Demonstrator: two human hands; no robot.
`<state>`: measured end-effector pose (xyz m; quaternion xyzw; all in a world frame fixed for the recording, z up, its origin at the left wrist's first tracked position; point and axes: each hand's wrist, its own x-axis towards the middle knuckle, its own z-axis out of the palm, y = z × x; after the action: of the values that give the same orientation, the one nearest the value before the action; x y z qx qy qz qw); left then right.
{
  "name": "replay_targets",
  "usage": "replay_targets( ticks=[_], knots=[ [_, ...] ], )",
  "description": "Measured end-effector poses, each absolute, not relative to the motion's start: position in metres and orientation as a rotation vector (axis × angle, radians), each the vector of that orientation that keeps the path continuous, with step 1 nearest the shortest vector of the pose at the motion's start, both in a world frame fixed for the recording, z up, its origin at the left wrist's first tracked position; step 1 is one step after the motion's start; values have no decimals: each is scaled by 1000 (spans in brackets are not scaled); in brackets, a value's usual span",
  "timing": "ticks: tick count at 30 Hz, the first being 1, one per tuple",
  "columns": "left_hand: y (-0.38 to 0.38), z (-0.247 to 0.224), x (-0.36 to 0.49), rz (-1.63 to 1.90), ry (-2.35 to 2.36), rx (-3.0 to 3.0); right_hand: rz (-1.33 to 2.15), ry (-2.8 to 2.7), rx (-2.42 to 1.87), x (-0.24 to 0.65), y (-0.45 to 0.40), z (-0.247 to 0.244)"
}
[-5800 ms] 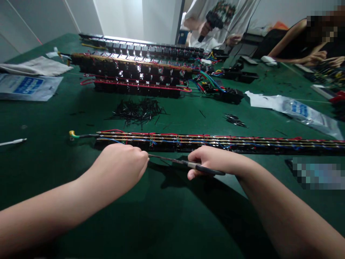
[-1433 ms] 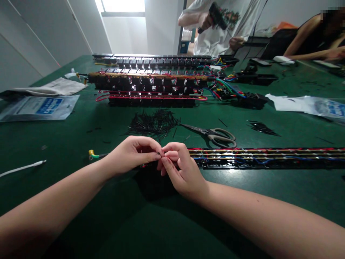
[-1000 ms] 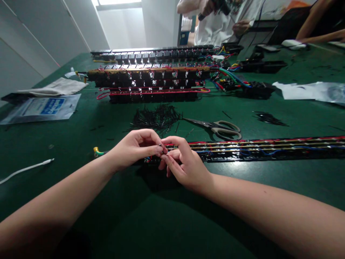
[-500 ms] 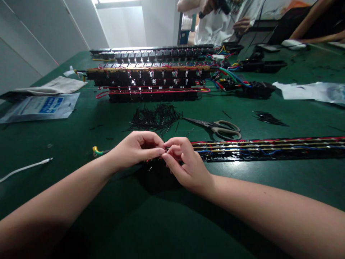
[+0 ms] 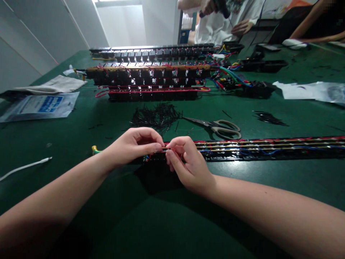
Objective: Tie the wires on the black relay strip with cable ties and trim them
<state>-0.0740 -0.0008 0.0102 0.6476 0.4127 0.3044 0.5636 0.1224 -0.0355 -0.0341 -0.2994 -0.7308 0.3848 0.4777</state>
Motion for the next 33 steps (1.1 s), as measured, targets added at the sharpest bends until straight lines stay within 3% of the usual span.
replay_targets(
  ticks=[4,7,12,33],
  knots=[
    [7,23,-88,797,1286,1764,587,-1934,-664,126,-36,-32],
    [16,27,-102,549,1447,1985,439,-2040,-523,126,-34,-32],
    [21,25,-113,207,1471,2049,320,-2123,-413,127,-32,-33],
    [22,19,-110,84,1430,2069,120,-2277,-508,125,-27,-35]
  ],
)
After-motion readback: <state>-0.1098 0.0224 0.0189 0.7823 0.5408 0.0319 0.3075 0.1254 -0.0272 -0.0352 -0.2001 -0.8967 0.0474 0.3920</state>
